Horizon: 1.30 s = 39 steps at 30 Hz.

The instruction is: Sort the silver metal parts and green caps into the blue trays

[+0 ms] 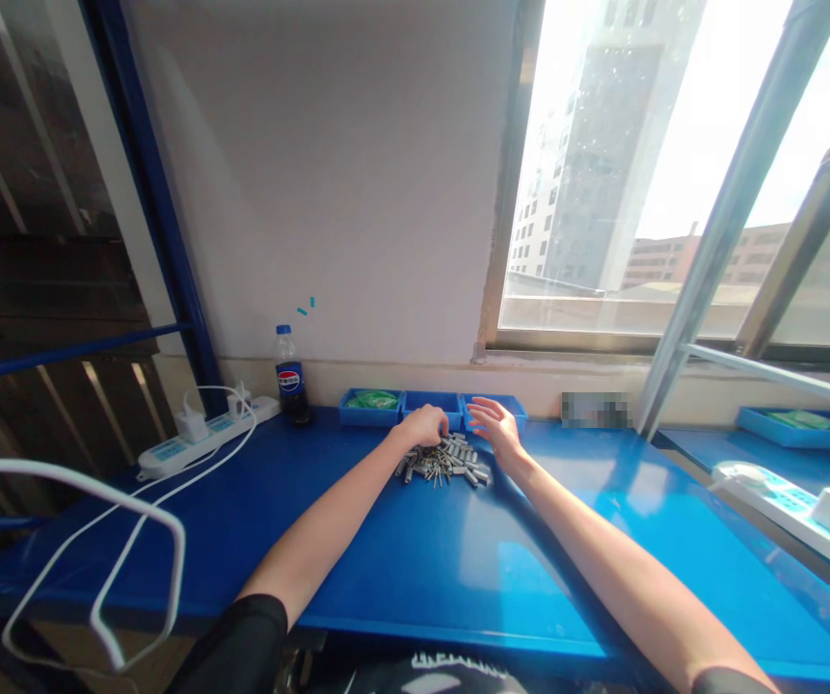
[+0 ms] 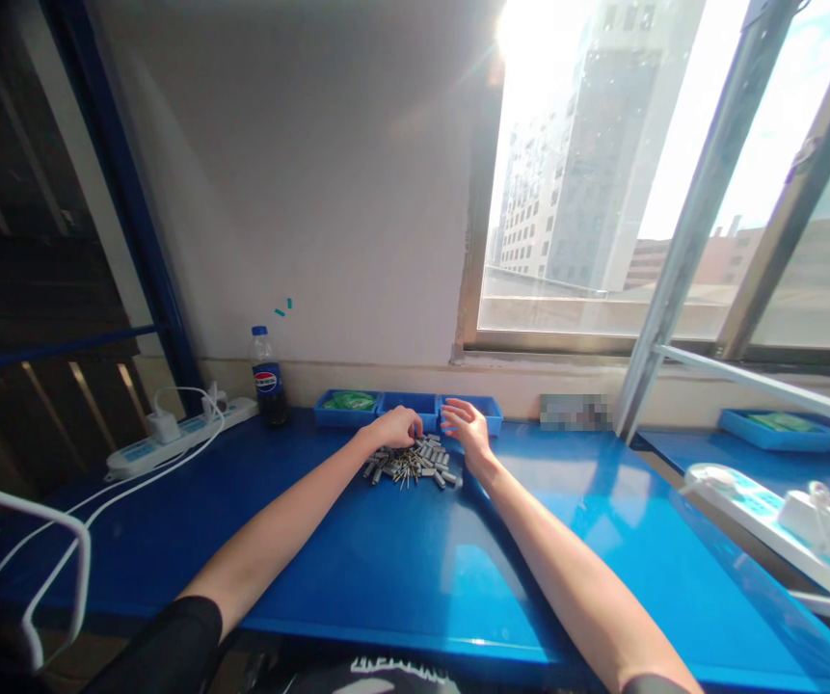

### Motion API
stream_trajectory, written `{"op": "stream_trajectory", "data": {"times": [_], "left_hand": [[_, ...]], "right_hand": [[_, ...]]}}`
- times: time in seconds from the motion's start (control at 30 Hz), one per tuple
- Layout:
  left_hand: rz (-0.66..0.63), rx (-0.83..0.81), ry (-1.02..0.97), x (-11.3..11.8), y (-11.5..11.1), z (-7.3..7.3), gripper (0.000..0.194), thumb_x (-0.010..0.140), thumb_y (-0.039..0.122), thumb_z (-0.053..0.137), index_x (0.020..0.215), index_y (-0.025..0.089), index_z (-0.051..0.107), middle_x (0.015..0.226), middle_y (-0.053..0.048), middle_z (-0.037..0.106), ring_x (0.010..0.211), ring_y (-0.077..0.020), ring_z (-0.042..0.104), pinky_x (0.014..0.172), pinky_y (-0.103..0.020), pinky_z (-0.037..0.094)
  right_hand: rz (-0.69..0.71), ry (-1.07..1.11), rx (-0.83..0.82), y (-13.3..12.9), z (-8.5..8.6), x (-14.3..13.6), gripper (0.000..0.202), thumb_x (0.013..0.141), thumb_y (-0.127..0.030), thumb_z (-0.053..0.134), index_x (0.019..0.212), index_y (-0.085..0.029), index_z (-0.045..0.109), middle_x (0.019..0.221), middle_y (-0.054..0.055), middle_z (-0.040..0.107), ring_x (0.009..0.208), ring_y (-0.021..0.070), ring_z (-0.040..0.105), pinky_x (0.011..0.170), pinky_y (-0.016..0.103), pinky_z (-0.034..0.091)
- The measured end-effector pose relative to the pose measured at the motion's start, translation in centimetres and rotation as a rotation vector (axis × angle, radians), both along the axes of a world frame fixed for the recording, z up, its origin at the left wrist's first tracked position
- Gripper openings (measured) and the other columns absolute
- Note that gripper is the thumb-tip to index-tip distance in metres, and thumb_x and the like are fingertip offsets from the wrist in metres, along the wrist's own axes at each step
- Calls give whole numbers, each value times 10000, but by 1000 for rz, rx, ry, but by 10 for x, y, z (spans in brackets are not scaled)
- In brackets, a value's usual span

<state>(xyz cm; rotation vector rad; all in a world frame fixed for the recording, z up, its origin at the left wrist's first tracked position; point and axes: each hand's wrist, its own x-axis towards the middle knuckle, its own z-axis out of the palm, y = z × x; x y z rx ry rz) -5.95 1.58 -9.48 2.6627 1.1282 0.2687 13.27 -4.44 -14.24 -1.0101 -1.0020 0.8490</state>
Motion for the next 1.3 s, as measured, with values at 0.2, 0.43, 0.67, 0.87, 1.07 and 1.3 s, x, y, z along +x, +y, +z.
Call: {"op": "stream_trajectory", "data": {"times": [0.2, 0.43, 0.67, 0.87, 1.07, 1.3], "left_hand": [[22, 3, 2, -1, 3, -1, 322, 626, 50, 734, 891, 211, 819, 857, -56, 779, 807, -209, 736, 773, -251, 570], [30, 6, 8, -1, 7, 1, 336, 631, 68, 744, 925, 213, 814, 875, -51, 776, 838, -205, 735, 784, -244, 571], [61, 23, 34, 1, 3, -2, 296, 646, 97, 778, 915, 217, 806, 904, -71, 775, 879, -228, 740, 846, -281, 575], [66, 37, 44, 1, 0, -2, 265, 650, 123, 790, 900, 209, 802, 932, -93, 773, 903, -259, 741, 851, -313, 580], [78, 45, 32, 1, 0, -1, 248, 641, 143, 794, 880, 205, 811, 923, -101, 776, 898, -266, 746, 863, -320, 583], [89, 64, -46, -1, 4, 8, 193, 651, 137, 742, 816, 199, 821, 879, -101, 785, 863, -248, 744, 856, -307, 578]], "right_hand": [[11, -1, -23, -1, 1, -1, 518, 670, -439, 854, 1122, -219, 730, 1102, 84, 787, 701, 168, 702, 627, 301, 573], [26, 42, -34, -2, 2, -1, 482, 675, -402, 863, 1102, -212, 745, 1048, 68, 794, 680, 150, 688, 620, 276, 569], [27, 39, -39, -3, 2, -2, 461, 681, -400, 859, 1091, -218, 754, 989, 52, 794, 682, 162, 693, 616, 282, 571], [22, 38, -59, -4, 4, -4, 454, 681, -384, 859, 1092, -223, 754, 981, 47, 794, 681, 157, 692, 612, 271, 567], [16, 48, -69, -6, 6, -5, 447, 678, -363, 857, 1087, -212, 757, 966, 50, 796, 666, 153, 689, 597, 266, 562], [19, 51, -73, -6, 6, -6, 435, 673, -362, 845, 1071, -213, 753, 960, 58, 797, 657, 156, 686, 593, 269, 566]]}}
